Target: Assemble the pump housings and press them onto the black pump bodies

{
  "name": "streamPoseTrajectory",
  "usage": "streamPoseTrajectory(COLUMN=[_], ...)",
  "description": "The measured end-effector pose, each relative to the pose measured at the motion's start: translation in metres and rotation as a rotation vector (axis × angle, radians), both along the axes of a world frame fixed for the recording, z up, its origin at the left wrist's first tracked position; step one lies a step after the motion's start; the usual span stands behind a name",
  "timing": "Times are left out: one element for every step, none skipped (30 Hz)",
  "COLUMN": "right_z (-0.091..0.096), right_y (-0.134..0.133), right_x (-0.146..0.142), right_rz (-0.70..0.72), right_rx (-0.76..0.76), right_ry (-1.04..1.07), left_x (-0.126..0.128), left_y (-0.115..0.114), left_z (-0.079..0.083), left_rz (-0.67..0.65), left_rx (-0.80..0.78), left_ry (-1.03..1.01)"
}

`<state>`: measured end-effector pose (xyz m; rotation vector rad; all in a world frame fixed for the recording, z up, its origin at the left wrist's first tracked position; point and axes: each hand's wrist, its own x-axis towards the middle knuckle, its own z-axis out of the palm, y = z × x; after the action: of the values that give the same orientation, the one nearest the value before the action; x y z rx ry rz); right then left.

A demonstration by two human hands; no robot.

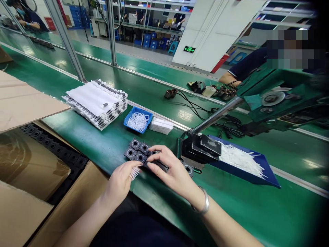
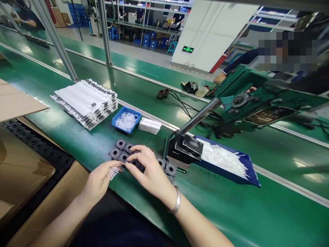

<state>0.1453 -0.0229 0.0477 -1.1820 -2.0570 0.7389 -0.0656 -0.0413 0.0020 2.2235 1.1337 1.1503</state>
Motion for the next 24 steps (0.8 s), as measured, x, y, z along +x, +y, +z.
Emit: streamPoseTrajectory(right_z=[0.002,0.003,0.002,0.0,-0.003,-0.006,-0.008,-0.01,-0.012,-0.013,-0.014,-0.014,-0.015,-0.015,-0.015,-0.016,-0.015,-0.015,-0.015,-0.015,-0.015,-0.015,-0.016,-0.017], right_y=[-0.003,-0.006,-0.008,-0.01,-0.011,-0.012,-0.013,-0.013,-0.014,-0.015,-0.016,-0.017,-0.018,-0.019,-0.019,-0.018,-0.017,-0.016,-0.014,-0.012,-0.01,-0.008,-0.006,-0.004], right_x=[-0.001,-0.002,-0.004,-0.005,-0.005,-0.004,-0.003,-0.002,0.0,0.001,0.003,0.004,0.005,0.005,0.006,0.007,0.007,0.008,0.009,0.01,0.011,0.012,0.013,0.014], right_rz=[0.042,0.069,0.078,0.073,0.063,0.051,0.039,0.03,0.024,0.022,0.026,0.031,0.037,0.039,0.035,0.026,0.015,0.008,0.005,0.004,0.003,-0.003,-0.019,-0.047], right_rx=[-0.057,-0.097,-0.121,-0.134,-0.144,-0.152,-0.158,-0.161,-0.159,-0.151,-0.141,-0.133,-0.128,-0.128,-0.131,-0.135,-0.139,-0.141,-0.14,-0.135,-0.128,-0.117,-0.103,-0.081], right_ry=[0.054,0.094,0.123,0.146,0.165,0.18,0.191,0.195,0.192,0.182,0.166,0.15,0.136,0.13,0.132,0.141,0.153,0.163,0.169,0.172,0.171,0.167,0.156,0.135], left_x=[0.002,0.004,0.007,0.008,0.01,0.011,0.012,0.013,0.014,0.015,0.016,0.017,0.019,0.02,0.021,0.022,0.022,0.022,0.022,0.021,0.019,0.018,0.016,0.013], left_y=[-0.001,-0.002,-0.003,-0.004,-0.005,-0.006,-0.007,-0.009,-0.01,-0.012,-0.013,-0.014,-0.015,-0.015,-0.015,-0.015,-0.014,-0.014,-0.013,-0.012,-0.011,-0.01,-0.01,-0.009], left_z=[0.003,0.005,0.006,0.007,0.007,0.007,0.006,0.006,0.005,0.005,0.004,0.004,0.004,0.003,0.002,0.001,0.0,-0.001,-0.002,-0.004,-0.005,-0.005,-0.006,-0.006], left_rz=[0.009,0.015,0.015,0.012,0.003,-0.012,-0.033,-0.054,-0.072,-0.083,-0.086,-0.083,-0.079,-0.079,-0.091,-0.11,-0.132,-0.15,-0.161,-0.165,-0.164,-0.156,-0.144,-0.126], left_rx=[-0.051,-0.091,-0.119,-0.142,-0.162,-0.183,-0.209,-0.24,-0.272,-0.303,-0.332,-0.357,-0.376,-0.39,-0.402,-0.41,-0.412,-0.409,-0.402,-0.394,-0.386,-0.376,-0.363,-0.342], left_ry=[-0.025,-0.041,-0.05,-0.057,-0.065,-0.075,-0.089,-0.109,-0.13,-0.149,-0.162,-0.17,-0.176,-0.183,-0.194,-0.211,-0.23,-0.249,-0.265,-0.277,-0.282,-0.282,-0.273,-0.256])
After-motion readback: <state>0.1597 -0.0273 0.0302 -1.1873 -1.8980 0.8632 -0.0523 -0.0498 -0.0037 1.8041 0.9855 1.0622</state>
